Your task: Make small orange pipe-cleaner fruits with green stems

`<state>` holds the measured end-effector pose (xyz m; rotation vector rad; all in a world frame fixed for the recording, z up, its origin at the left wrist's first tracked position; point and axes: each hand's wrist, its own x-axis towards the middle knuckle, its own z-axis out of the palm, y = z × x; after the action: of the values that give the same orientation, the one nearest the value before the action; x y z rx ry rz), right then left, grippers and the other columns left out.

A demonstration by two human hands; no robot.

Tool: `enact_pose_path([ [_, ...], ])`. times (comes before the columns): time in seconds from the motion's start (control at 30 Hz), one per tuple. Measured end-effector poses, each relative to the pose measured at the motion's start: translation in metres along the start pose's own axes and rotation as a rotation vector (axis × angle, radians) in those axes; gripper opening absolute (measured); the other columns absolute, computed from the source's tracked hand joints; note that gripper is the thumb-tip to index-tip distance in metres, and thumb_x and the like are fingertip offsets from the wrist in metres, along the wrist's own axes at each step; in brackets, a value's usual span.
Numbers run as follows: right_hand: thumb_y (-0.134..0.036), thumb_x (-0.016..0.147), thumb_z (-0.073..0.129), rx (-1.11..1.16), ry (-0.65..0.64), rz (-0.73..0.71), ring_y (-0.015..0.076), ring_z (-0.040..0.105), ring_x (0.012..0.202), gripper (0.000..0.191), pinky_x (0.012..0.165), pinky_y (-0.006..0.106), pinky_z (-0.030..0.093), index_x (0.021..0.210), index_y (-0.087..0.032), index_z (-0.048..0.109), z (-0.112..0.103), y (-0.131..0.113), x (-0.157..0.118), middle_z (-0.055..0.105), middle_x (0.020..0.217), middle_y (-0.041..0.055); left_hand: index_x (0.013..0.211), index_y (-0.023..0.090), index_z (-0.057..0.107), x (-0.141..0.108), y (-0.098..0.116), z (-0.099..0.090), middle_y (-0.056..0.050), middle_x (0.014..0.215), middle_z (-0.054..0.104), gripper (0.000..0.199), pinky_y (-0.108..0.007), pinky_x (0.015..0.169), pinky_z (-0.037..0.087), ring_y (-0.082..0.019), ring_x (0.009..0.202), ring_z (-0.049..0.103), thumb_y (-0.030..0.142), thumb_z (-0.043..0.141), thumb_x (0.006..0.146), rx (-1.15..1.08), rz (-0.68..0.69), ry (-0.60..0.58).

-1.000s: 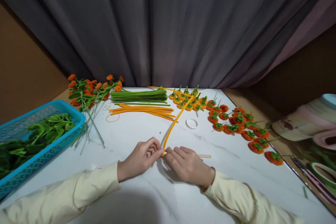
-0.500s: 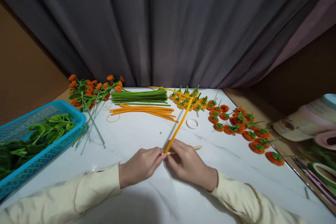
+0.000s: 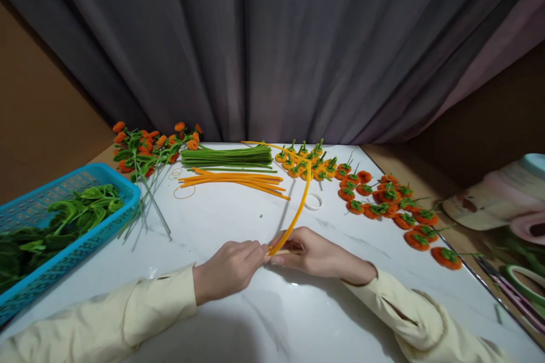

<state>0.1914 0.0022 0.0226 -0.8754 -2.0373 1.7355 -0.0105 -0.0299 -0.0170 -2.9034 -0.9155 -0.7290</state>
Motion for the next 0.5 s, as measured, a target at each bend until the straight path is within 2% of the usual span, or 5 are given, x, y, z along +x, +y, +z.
enact_pose_path([
  [0.2, -0.041, 0.077, 0.062, 0.032, 0.014, 0.081, 0.0170, 0.061, 0.077, 0.033, 0.069, 0.027, 0.049, 0.093, -0.012, 0.066, 0.000, 0.012, 0.001, 0.068, 0.086, 0.0070, 0.088, 0.013, 0.051, 0.000, 0.001, -0.001, -0.002, 0.065, 0.058, 0.018, -0.024, 0.049, 0.043, -0.014, 0.057, 0.055, 0.013, 0.034, 0.093, -0.001, 0.042, 0.021],
  [0.37, -0.047, 0.075, 0.062, 0.098, -0.029, 0.101, 0.0157, 0.059, 0.072, 0.039, 0.066, 0.026, 0.047, 0.089, -0.011, 0.068, 0.000, 0.006, 0.001, 0.067, 0.082, 0.0062, 0.094, 0.012, 0.051, 0.000, 0.000, -0.002, -0.002, 0.064, 0.057, 0.020, -0.024, 0.048, 0.042, -0.014, 0.056, 0.055, 0.013, 0.031, 0.093, 0.000, 0.070, 0.033],
  [0.5, -0.044, 0.079, 0.059, -0.031, 0.035, 0.056, 0.0160, 0.059, 0.073, 0.035, 0.066, 0.025, 0.047, 0.089, -0.012, 0.068, 0.001, 0.001, 0.000, 0.067, 0.083, 0.0063, 0.088, 0.013, 0.052, 0.000, 0.000, -0.001, -0.001, 0.063, 0.056, 0.017, -0.025, 0.048, 0.040, -0.015, 0.055, 0.053, 0.012, 0.035, 0.092, 0.058, 0.072, 0.035],
])
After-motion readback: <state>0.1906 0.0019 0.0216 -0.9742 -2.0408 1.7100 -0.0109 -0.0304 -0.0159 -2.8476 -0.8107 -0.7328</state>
